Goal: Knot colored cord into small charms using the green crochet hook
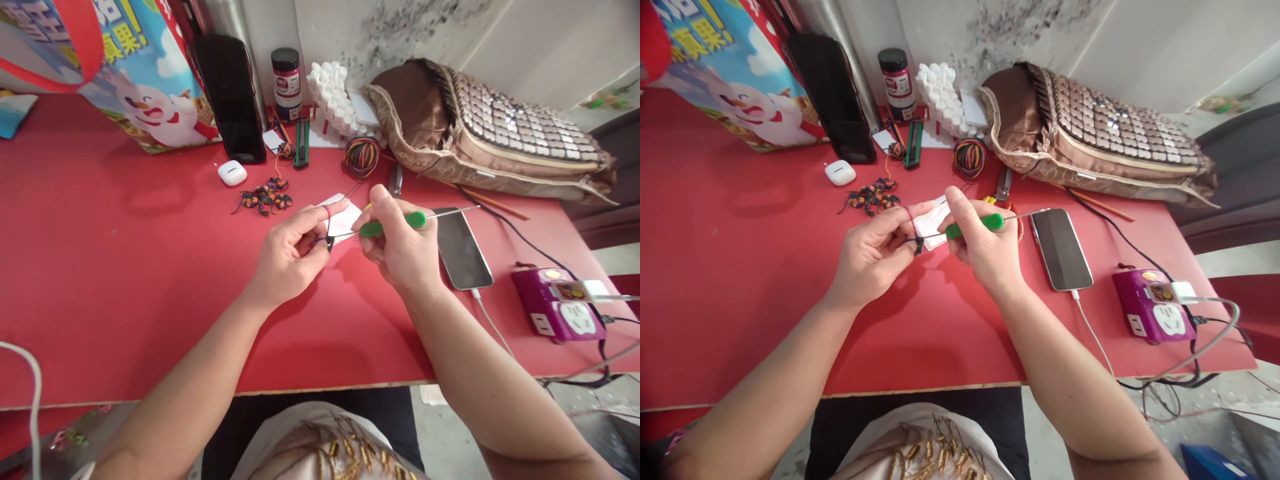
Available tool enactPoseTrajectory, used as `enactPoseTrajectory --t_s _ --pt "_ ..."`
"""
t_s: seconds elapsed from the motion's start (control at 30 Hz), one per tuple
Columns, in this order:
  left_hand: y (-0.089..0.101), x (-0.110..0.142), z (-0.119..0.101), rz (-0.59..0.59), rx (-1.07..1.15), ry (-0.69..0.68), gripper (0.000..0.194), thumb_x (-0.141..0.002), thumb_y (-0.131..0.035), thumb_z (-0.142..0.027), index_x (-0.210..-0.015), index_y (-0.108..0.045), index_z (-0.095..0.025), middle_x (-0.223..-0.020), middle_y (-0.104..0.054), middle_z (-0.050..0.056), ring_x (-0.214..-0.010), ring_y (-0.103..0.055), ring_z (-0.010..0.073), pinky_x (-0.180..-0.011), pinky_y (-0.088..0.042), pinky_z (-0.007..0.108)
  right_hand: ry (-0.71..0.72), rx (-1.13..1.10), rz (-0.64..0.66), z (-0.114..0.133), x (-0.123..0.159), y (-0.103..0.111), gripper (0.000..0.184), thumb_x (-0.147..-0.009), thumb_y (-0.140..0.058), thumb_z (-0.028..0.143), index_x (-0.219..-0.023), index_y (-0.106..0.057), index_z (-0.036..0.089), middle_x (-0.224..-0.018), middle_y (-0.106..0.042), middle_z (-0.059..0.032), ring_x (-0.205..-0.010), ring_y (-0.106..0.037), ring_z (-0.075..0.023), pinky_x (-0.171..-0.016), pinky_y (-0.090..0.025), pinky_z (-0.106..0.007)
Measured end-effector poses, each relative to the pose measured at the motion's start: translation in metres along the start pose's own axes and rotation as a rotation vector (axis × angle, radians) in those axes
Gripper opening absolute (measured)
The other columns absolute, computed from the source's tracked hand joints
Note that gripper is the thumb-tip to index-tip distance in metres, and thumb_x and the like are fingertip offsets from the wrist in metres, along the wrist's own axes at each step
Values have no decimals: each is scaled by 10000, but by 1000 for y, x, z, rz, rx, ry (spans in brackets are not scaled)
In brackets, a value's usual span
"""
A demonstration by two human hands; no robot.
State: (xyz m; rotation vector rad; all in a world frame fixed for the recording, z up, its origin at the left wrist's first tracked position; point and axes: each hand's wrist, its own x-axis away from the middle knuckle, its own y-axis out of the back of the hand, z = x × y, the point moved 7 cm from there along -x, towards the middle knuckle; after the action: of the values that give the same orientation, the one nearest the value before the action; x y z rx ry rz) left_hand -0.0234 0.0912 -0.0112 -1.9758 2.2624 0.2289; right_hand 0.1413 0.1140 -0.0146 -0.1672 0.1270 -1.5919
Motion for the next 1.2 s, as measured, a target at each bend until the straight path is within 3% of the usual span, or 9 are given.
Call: enactPoseTrajectory --t_s 0.17,0.33,0.47,0.57,0.67,0.8,0.97,1.1,1.2 --pt "-3 -1 -6 37 -121 -106 547 -760 -676 -31 -1183 -891 -305 -740 -538 -5 -672 -463 151 -617 -428 274 108 80 -3 8 6 0 496 -957 -802 557 -584 -746 235 -462 -538 23 -379 -413 -76 -382 -254 -259" --pt "-3 0 -3 82 -21 -45 482 -777 -674 -68 -1130 -894 -311 -775 -550 5 -691 -490 155 -620 -428 287 -45 -4 -20 -3 -4 2 601 -890 -801 721 -573 -715 219 -412 -484 33 -324 -321 -60 -350 -194 -258" --pt "1 0 2 71 70 24 313 -785 -712 -113 -969 -891 -292 -764 -574 7 -699 -470 159 -641 -457 310 -165 -74 55 -13 -12 -2 659 -823 -809 805 -566 -676 213 -378 -441 53 -305 -248 -47 -338 -163 -251" --pt "2 0 3 61 126 18 395 -791 -742 -132 -1110 -898 -306 -779 -580 2 -733 -512 163 -703 -512 319 -206 -117 92 -17 -13 -5 645 -814 -824 796 -587 -675 211 -397 -456 60 -309 -243 -41 -335 -165 -246" --pt "4 0 2 26 188 1 471 -824 -771 -160 -1253 -874 -325 -807 -603 5 -750 -549 159 -720 -532 309 -234 -170 129 -19 -13 -8 620 -798 -858 771 -619 -679 205 -429 -471 70 -328 -263 -39 -342 -203 -240" --pt "8 -3 0 -58 230 -24 422 -821 -818 -176 -1219 -869 -308 -881 -697 25 -772 -581 160 -723 -549 301 -242 -263 186 -20 -11 -16 566 -787 -905 711 -688 -703 191 -472 -507 82 -365 -310 -36 -373 -289 -226" --pt "13 -7 3 -130 251 4 342 -795 -850 -191 -1127 -842 -272 -1169 -796 73 -793 -619 157 -720 -575 311 -207 -325 223 -22 -6 -23 488 -809 -925 636 -758 -724 194 -523 -564 80 -403 -374 -45 -427 -385 -234" --pt "16 -6 3 -171 246 -24 301 -822 -871 -230 -1118 -837 -274 -1075 -783 55 -805 -639 162 -725 -571 314 -232 -341 219 -24 -3 -25 455 -846 -894 625 -782 -739 202 -549 -565 73 -431 -409 -56 -456 -428 -241" --pt "17 -4 1 -199 243 -49 338 -842 -901 -285 -1174 -838 -297 -1049 -765 45 -826 -638 164 -769 -578 327 -261 -387 257 -24 -2 -26 347 -841 -901 527 -832 -779 202 -605 -605 57 -470 -452 -64 -487 -475 -245"
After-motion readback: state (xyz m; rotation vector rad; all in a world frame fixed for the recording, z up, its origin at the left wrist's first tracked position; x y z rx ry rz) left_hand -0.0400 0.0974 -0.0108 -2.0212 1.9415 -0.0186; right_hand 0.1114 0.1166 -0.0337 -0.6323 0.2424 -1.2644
